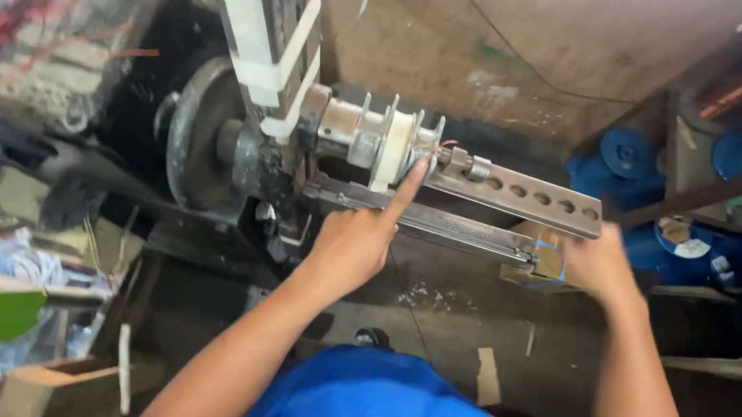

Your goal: Winding copper wire onto a form using a manual winding machine

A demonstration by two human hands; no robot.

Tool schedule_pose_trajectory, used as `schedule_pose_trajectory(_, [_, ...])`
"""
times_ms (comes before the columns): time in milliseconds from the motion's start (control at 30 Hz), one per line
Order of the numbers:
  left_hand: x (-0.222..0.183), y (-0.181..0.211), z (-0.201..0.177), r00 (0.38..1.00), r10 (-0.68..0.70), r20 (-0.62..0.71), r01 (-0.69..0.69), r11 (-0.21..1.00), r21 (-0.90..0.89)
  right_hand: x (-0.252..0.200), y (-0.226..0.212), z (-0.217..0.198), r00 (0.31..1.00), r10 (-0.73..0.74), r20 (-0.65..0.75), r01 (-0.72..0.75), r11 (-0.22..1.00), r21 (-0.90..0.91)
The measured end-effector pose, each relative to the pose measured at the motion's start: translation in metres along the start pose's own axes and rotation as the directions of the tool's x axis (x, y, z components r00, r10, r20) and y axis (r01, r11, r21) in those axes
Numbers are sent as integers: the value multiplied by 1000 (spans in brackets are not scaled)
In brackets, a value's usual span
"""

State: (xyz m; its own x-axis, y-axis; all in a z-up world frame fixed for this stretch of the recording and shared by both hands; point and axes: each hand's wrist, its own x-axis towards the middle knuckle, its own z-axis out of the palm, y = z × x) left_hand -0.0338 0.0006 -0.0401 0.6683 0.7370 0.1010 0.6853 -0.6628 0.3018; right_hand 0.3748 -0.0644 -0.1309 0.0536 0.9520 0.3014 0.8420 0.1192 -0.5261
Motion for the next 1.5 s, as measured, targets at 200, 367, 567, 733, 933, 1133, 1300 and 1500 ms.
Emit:
schedule_pose_trajectory(200, [0,1,0,997,25,72,-23,999,-24,-46,-171,-19,894,252,370,41,777,-629])
schedule_pose_trajectory(367, [-6,-4,-5,995,74,66,-71,997,-42,-7,-265,-48,824,-488,287,515,857,-20])
schedule_pose_trajectory(567, [-10,3,-24,993,73,89,-76,997,28,116,-218,-56,894,-432,-120,381,873,-304])
schedule_pose_trajectory(733, [4,9,-45,937,247,-248,-196,957,212,144,-205,-28,985,129,111,-111,982,-153])
schedule_pose_trajectory(933, [83,16,-63,794,553,-252,-417,797,436,118,-226,-41,923,150,354,55,860,-507])
schedule_pose_trajectory(1133, [100,11,-54,872,467,-146,-424,870,250,72,-259,-57,899,-191,394,369,815,-447])
schedule_pose_trajectory(1300, [95,13,-58,892,426,-152,-392,895,214,103,-214,-41,896,-411,167,410,911,45])
schedule_pose_trajectory(1500, [85,17,-70,883,457,-111,-432,881,194,114,-168,-2,961,-274,-20,265,944,-199])
